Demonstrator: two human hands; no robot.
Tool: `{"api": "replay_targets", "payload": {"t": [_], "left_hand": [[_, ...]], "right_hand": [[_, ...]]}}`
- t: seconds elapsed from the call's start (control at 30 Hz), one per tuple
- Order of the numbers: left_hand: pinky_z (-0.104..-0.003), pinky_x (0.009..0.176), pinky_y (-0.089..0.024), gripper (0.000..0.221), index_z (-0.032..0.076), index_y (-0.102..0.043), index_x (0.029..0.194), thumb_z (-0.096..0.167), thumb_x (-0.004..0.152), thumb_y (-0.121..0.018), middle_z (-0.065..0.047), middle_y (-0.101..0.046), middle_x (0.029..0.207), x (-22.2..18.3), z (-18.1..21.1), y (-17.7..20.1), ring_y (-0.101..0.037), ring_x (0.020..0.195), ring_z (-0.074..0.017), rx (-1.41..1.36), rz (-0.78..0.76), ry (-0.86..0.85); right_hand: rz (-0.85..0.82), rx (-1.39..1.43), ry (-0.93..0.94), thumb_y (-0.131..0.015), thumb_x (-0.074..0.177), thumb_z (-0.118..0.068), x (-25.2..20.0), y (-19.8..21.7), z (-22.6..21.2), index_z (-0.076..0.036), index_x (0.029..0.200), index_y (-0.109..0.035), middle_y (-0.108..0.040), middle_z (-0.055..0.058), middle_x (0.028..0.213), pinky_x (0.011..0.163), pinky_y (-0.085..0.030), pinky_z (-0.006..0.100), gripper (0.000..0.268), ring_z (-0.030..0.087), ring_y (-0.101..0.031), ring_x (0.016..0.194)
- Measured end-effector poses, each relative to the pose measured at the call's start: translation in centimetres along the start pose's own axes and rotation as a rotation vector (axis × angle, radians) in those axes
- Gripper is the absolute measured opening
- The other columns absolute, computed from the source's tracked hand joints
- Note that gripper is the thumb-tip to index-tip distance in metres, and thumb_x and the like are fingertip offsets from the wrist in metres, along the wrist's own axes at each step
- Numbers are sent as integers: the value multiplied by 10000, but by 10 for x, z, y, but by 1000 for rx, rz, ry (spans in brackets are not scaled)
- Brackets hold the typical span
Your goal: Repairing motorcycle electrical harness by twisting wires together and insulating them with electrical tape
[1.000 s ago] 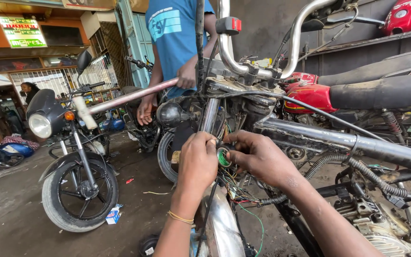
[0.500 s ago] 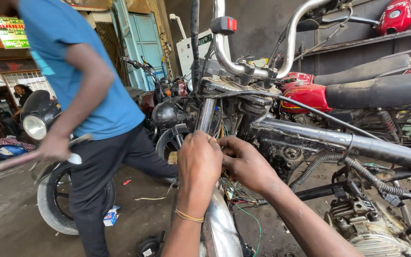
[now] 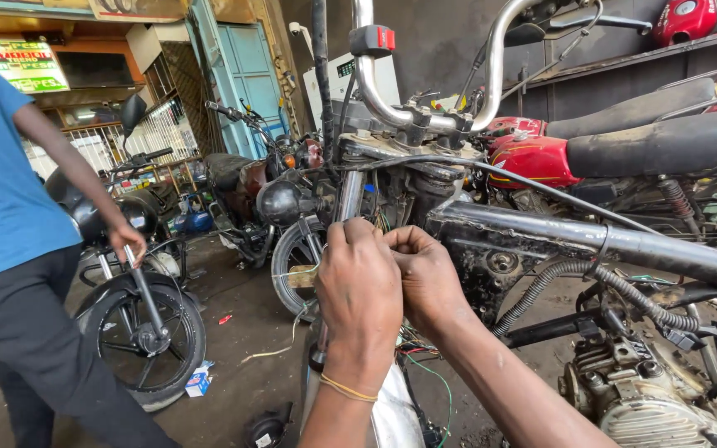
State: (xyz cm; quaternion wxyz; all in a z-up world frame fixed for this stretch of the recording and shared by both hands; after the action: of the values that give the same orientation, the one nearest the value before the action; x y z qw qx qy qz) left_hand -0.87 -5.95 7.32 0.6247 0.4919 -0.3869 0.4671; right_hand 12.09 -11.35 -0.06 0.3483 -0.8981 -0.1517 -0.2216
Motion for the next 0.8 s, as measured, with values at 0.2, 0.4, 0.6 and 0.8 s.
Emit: {"api": "replay_targets", "payload": {"t": [0.2, 0.4, 0.6, 0.8], "left_hand": [[-434, 638, -615, 43, 110, -613, 937, 131, 915, -642, -84, -590, 861, -7, -13, 2, -715, 789, -345, -137, 164, -51], [-404, 661, -605, 147, 121, -624, 977, 96, 856, -704, -81, -675, 796, -8, -30, -2, -727, 736, -315, -433, 230, 129], [-372, 611, -556, 239, 195, -581, 819, 217, 764, -813, -6, -675, 655, -15, -47, -20, -691, 624, -247, -476, 267, 316], [-401, 604, -562, 231, 172, -579, 818, 96, 777, -793, -68, -650, 682, -17, -23, -8, -692, 652, -313, -361, 294, -58]], "right_hand": [[6, 45, 21, -759, 836, 43, -6, -19, -10, 40, 1107, -652, -691, 147, 881, 608, -521, 272, 291, 179, -661, 703], [-56, 77, 48, -608, 879, 108, -12, -31, -22, -63, 1262, -658, -678, 115, 953, 684, -556, 264, 423, 179, -668, 783], [-52, 221, -21, -573, 854, 71, -4, -21, -11, 12, 1194, -711, -601, 83, 928, 668, -555, 233, 371, 145, -648, 774], [-146, 270, -38, -730, 847, 32, -4, -32, -20, 36, 1078, -721, -617, 94, 847, 700, -592, 273, 231, 193, -706, 798]]}}
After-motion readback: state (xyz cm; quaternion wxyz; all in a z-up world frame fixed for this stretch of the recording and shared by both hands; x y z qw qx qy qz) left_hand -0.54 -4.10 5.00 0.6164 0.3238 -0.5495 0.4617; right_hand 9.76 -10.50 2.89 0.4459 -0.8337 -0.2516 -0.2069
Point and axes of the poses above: each hand's wrist, its own x-axis towards the middle knuckle, its own y-axis out of the back of the hand, z = x × y, the point moved 7 cm from there along x, towards the middle knuckle
